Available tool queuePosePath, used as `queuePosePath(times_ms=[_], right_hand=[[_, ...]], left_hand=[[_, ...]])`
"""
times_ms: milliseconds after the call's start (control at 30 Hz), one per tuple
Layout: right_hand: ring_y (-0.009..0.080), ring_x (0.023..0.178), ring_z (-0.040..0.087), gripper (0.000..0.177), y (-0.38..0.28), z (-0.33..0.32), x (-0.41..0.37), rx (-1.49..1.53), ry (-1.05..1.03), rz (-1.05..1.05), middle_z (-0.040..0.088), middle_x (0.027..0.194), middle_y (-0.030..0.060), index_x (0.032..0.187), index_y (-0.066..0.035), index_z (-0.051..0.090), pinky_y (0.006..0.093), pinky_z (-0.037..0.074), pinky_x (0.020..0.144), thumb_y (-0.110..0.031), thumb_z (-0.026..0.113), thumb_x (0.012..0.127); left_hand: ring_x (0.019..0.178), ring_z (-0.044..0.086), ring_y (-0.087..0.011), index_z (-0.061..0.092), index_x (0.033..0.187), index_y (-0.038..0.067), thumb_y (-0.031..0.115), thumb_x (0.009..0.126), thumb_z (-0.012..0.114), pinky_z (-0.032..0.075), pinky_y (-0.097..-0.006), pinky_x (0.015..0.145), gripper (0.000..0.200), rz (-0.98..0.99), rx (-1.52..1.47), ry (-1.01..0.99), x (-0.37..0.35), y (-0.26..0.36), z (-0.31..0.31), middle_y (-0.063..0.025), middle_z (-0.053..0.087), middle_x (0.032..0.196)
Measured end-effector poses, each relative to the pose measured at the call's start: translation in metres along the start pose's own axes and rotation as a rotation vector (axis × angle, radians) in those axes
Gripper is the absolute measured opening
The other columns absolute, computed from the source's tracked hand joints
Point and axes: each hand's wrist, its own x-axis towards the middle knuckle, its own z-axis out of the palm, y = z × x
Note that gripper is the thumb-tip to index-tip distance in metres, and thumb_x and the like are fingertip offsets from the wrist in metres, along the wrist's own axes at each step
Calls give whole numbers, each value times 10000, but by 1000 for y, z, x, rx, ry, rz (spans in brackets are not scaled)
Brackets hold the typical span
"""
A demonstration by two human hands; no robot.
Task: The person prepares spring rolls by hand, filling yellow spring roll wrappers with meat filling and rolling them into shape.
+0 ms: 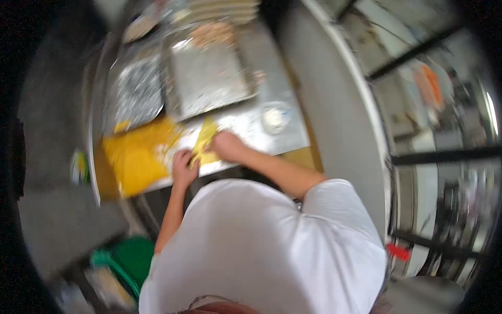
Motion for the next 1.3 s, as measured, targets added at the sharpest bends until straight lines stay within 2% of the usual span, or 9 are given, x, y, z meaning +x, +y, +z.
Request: queuePosePath(times_ms=[33, 100, 267, 500, 567, 767, 1100, 1200, 1300], right_hand=[[423, 806, 712, 341, 8, 24, 4, -38, -13, 20, 720, 833, 206, 853, -85, 807, 518, 576, 758, -385, 695, 970], [403, 871, 744, 331, -5, 11, 6, 38, -44, 176, 738, 856, 200, 871, -86, 811, 509, 597, 778, -407, 746, 920], [427, 915, 744, 146, -10, 9, 0, 47, 33, 252, 742, 932, 237, 916, 24, 736, 492, 606, 823, -89, 719, 825], [406, 945, 729, 141, -11, 14, -10, 89, 125, 224, 726, 936, 225, 885, 26, 743, 479, 602, 829, -64, 703, 784], [371, 976, 710, 145, -11, 15, -10, -102, 120, 224, 724, 922, 189, 879, 15, 754, 451, 606, 846, -71, 701, 775], [360, 1034, 697, 293, -18, 22, -3, -52, 196, 208, 733, 953, 184, 867, 14, 779, 438, 610, 858, -270, 819, 805], [362, 915, 742, 153, -23, 13, 0, -124, 68, 124, 746, 847, 181, 819, -27, 787, 444, 633, 769, -180, 777, 821], [400, 808, 752, 115, -18, 13, 1, 139, 5, 202, 748, 820, 214, 853, -57, 798, 487, 618, 726, -142, 780, 778], [430, 960, 718, 559, 7, 29, 5, 274, 204, 168, 746, 1002, 245, 998, 3, 780, 511, 568, 876, -481, 868, 733]], left_hand=[[1103, 633, -397, 745, 1013, 30, 137, 818, 806, 524, -482, 977, 231, -21, 5, -33, 0, -3, 1, -189, 679, 1151], [1104, 630, -405, 739, 1019, 42, 120, 828, 790, 520, -486, 974, 213, 7, -22, -30, 1, -2, 0, -186, 676, 1157], [1110, 619, -402, 719, 1013, 33, 76, 832, 772, 503, -498, 988, 194, 71, -26, -43, 1, -1, -3, -183, 665, 1142], [1119, 604, -398, 710, 979, 36, 61, 842, 773, 492, -510, 981, 153, 82, -36, -60, 2, -2, -3, -169, 659, 1142], [1118, 603, -397, 707, 971, 37, 70, 843, 780, 489, -513, 981, 151, 86, -49, -60, 3, -1, -3, -164, 657, 1139], [1116, 607, -393, 716, 975, 38, 71, 846, 781, 490, -514, 981, 149, 68, -38, -62, 2, 0, -4, -161, 660, 1134], [1120, 610, -392, 725, 975, 28, 68, 839, 775, 493, -502, 989, 150, 69, -31, -53, 4, 6, -5, -160, 666, 1125], [1106, 612, -397, 727, 980, 25, 87, 838, 771, 495, -504, 983, 161, 70, -19, -53, 2, 0, -4, -168, 669, 1122], [1095, 618, -418, 725, 1005, 35, 148, 838, 778, 500, -516, 986, 209, 53, -10, -58, -6, -25, 9, -198, 680, 1143]])
